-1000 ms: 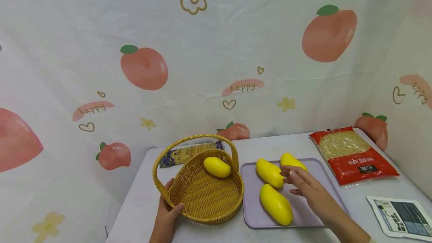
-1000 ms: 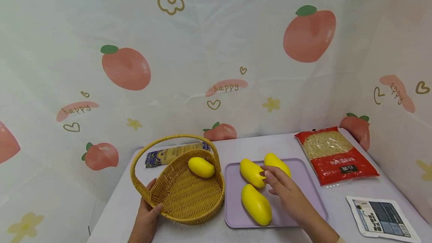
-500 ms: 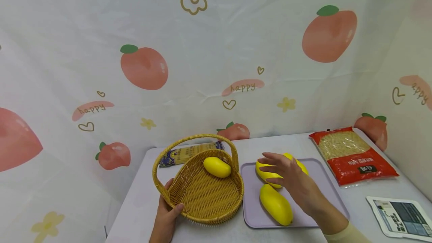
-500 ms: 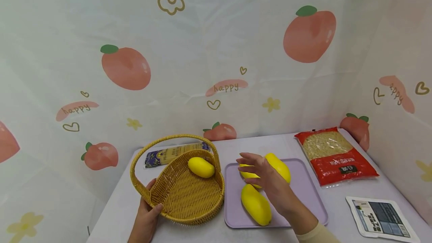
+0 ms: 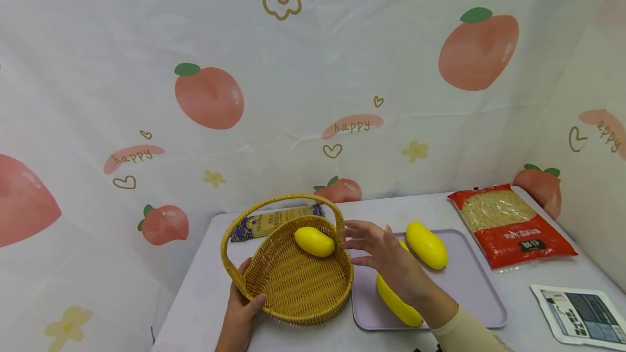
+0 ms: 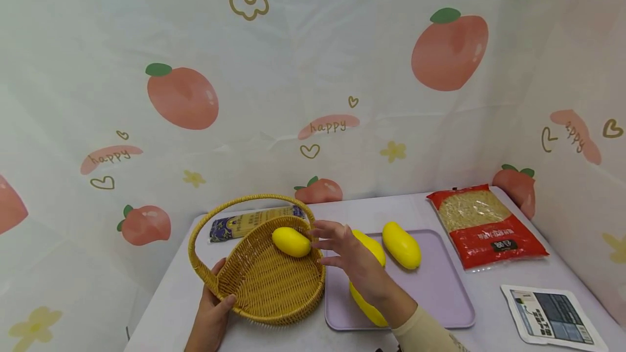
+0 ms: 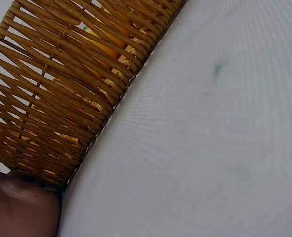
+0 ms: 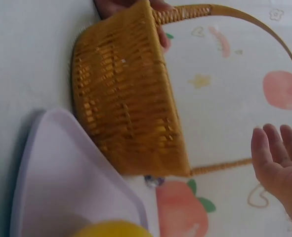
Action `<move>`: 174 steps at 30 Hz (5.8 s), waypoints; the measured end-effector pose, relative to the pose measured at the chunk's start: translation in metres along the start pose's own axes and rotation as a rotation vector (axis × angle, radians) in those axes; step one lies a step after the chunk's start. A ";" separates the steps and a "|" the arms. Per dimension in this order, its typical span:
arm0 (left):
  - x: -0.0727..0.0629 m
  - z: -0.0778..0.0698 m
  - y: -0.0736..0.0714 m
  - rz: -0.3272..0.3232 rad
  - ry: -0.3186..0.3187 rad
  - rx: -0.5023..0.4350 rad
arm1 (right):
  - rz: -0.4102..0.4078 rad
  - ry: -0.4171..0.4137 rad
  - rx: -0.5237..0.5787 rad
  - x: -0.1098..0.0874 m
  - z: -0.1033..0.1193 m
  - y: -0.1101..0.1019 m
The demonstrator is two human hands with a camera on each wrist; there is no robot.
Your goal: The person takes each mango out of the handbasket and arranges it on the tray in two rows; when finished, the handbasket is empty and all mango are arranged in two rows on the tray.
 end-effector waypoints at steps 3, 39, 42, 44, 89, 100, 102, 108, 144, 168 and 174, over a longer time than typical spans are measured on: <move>0.000 0.000 0.000 -0.001 -0.005 0.000 | 0.028 -0.012 0.017 0.007 -0.007 0.008; -0.001 -0.003 0.000 -0.014 -0.006 0.033 | -0.212 0.100 -0.509 0.073 -0.091 0.000; -0.001 -0.002 0.000 -0.014 -0.006 0.032 | -0.214 0.104 -0.600 0.075 -0.095 0.000; -0.001 -0.002 0.000 -0.012 -0.005 0.027 | -0.219 0.116 -0.657 0.076 -0.098 0.001; -0.003 -0.009 0.005 0.018 0.054 -0.009 | 0.079 0.359 -0.959 0.092 -0.152 0.017; -0.002 -0.005 0.002 0.008 0.025 -0.009 | 0.175 0.407 -1.038 0.089 -0.142 0.033; -0.002 -0.005 0.002 0.007 0.020 -0.002 | 0.182 0.423 -1.047 0.087 -0.140 0.035; -0.002 -0.004 0.001 -0.001 0.008 0.003 | 0.174 0.411 -1.023 0.081 -0.130 0.038; -0.003 -0.007 0.001 0.005 0.002 -0.006 | -0.128 0.164 -0.735 -0.007 -0.029 0.011; -0.003 -0.008 0.000 0.004 0.020 -0.014 | -0.379 0.377 -0.695 -0.081 -0.025 -0.049; -0.002 -0.006 0.000 0.001 0.016 -0.015 | -0.431 0.429 -0.692 -0.097 -0.024 -0.060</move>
Point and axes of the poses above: each hand's wrist, its own x-axis towards the middle knuckle, its own y-axis out of the palm, z = x × y, the point moved 9 cm from there along x, towards the middle knuckle, and after that the axes turned 10 degrees about x, right-handed, at the moved point
